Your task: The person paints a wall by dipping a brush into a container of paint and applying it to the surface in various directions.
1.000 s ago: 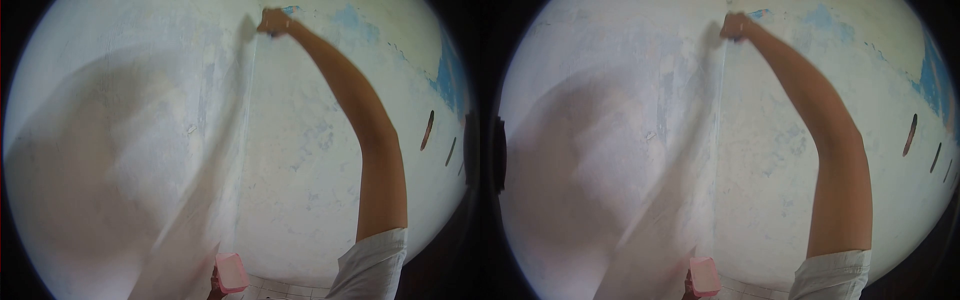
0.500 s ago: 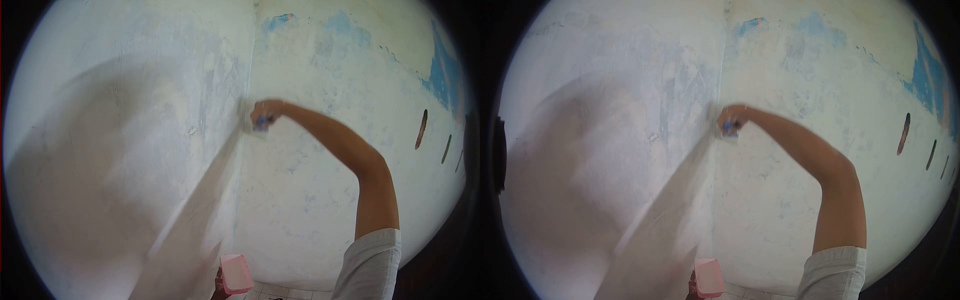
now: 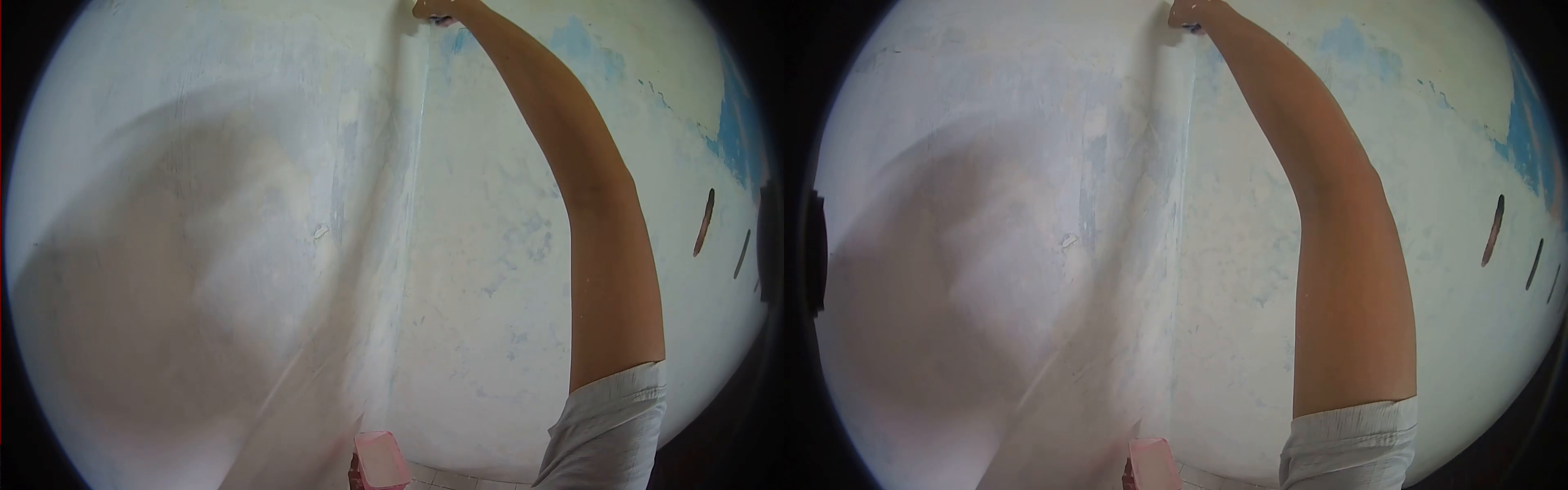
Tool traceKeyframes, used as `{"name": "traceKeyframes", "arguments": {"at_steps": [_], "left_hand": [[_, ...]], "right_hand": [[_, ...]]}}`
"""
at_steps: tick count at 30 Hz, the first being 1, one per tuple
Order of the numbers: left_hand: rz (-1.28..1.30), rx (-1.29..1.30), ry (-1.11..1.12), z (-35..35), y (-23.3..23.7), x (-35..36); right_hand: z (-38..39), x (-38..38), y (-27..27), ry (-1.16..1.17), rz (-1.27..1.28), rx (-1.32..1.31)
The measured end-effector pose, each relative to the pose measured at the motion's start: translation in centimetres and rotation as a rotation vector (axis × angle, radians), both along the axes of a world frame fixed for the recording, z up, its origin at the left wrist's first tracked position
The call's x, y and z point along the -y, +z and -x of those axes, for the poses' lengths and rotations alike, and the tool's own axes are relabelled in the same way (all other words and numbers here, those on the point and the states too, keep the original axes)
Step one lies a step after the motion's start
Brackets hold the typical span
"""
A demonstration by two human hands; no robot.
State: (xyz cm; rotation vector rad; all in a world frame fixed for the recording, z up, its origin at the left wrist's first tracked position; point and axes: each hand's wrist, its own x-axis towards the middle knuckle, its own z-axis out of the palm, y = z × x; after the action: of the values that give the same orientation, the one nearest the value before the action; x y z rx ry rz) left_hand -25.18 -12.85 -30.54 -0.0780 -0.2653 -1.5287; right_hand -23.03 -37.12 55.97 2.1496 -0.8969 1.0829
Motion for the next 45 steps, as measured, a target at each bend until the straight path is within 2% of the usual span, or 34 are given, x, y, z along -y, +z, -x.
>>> {"name": "traceKeyframes", "arguments": {"at_steps": [2, 4, 5, 6, 8, 10, 12, 14, 15, 16, 19, 20, 22, 24, 25, 26, 27, 28, 29, 30, 31, 32, 33, 34, 35, 36, 38, 39, 41, 42, 43, 44, 45], "left_hand": [[-0.012, 0.032, 0.027, -0.3, -0.1, -0.2], [-0.039, 0.054, 0.045, 0.3, -0.5, -0.9], [-0.055, 0.055, 0.050, 1.3, -0.8, -1.5], [-0.078, 0.058, 0.056, 2.1, -1.3, -2.6], [-0.104, 0.084, 0.065, 2.8, -1.8, -3.7], [-0.122, 0.101, 0.061, 3.1, -1.2, -4.6], [-0.202, 0.138, -0.003, 3.1, 1.6, -4.7], [-0.159, 0.207, 0.015, 3.5, 1.8, -4.9], [-0.104, 0.285, 0.037, 3.5, 1.5, -4.9], [-0.109, 0.284, 0.035, 3.3, 1.0, -4.6], [-0.222, 0.210, -0.062, 2.1, -1.4, -4.7], [-0.209, 0.191, -0.081, 1.7, -1.9, -4.4], [-0.187, 0.169, -0.112, 1.9, -2.0, -3.7], [-0.081, 0.161, -0.044, 3.1, -1.2, -3.9], [-0.081, 0.161, -0.052, 2.8, -1.6, -3.6], [-0.141, 0.175, -0.073, 2.5, -2.1, -3.4], [-0.204, 0.189, -0.092, 2.2, -2.7, -3.4], [-0.210, 0.192, -0.099, 1.9, -3.5, -3.3], [-0.235, 0.203, -0.100, 1.7, -4.3, -3.0], [-0.259, 0.212, -0.098, 1.7, -5.1, -2.7], [-0.262, 0.210, -0.100, 1.9, -5.8, -2.8], [-0.246, 0.162, -0.113, 2.0, -6.4, -2.6], [-0.230, 0.116, -0.124, 1.9, -6.6, -2.6], [-0.230, 0.116, -0.121, 1.8, -5.8, -2.7], [-0.222, 0.131, -0.129, 1.8, -4.2, -3.0], [-0.215, 0.147, -0.138, 1.6, -3.2, -3.1], [-0.223, 0.166, -0.163, 1.2, -3.4, -2.8], [-0.233, 0.187, -0.185, 1.1, -3.3, -2.8], [-0.242, 0.203, -0.175, 0.8, -2.9, -2.9], [-0.245, 0.213, -0.162, 0.7, -2.7, -2.8], [-0.249, 0.213, -0.168, 0.5, -2.6, -2.8], [-0.218, 0.224, -0.173, 0.3, -2.5, -2.6], [-0.187, 0.234, -0.179, 0.1, -2.2, -2.6]], "right_hand": [[0.8, -0.5, -3.4, 0.083, -0.190, -0.103], [1.1, 0.0, -8.2, 0.137, -0.237, -0.021], [1.1, 1.7, -10.1, 0.046, -0.023, -0.281], [1.0, 1.6, -12.8, 0.097, -0.118, -0.166], [1.8, 2.5, -18.1, 0.062, 0.018, -0.308], [1.9, 3.6, -24.8, 0.038, 0.019, -0.350], [3.3, 2.2, -31.7, 0.102, -0.056, -0.529], [4.3, 0.6, -39.1, 0.123, -0.321, -0.429], [4.8, -0.3, -42.6, 0.065, -0.312, -0.510], [4.8, -0.2, -46.1, 0.060, -0.406, -0.544], [5.3, 2.2, -55.8, 0.100, -0.819, -0.610], [5.9, 2.2, -55.6, 0.092, -0.821, -0.599], [7.9, 2.6, -53.4, 0.045, -1.138, -0.515], [9.4, 13.1, -51.7, 0.380, -0.321, -1.053], [9.6, 12.0, -46.6, 0.342, -0.845, -0.674], [9.5, 15.9, -42.7, 0.888, -0.269, -0.948], [8.8, 17.1, -37.8, 0.776, -0.418, -1.091], [8.4, 17.5, -33.9, 0.631, -0.691, -0.937], [8.5, 12.3, -29.5, 0.495, -0.553, -0.935], [7.3, 8.3, -26.2, 0.175, -1.007, -0.428], [7.3, 12.1, -23.3, 0.432, -0.593, -0.757], [6.9, 10.8, -20.5, 0.366, -0.465, -0.801], [6.8, 6.1, -18.7, 0.278, -0.453, -0.820], [6.2, 10.4, -15.9, 0.553, -0.497, -0.789], [4.5, 10.8, -13.0, 0.286, -0.759, -0.567], [4.1, 4.0, -14.2, -0.105, -0.345, -0.355], [3.0, 1.6, -14.4, -0.156, 0.008, -0.252], [2.6, 2.7, -15.6, -0.156, 0.005, -0.253], [2.3, 4.9, -19.1, -0.096, 0.325, 0.004], [3.6, 2.8, -21.2, -0.009, 0.017, -0.221], [3.5, 5.4, -24.1, -0.030, 0.075, -0.268], [3.7, 5.7, -28.3, -0.146, 0.109, -0.233], [4.3, 4.6, -32.6, -0.117, 0.000, -0.227]]}}
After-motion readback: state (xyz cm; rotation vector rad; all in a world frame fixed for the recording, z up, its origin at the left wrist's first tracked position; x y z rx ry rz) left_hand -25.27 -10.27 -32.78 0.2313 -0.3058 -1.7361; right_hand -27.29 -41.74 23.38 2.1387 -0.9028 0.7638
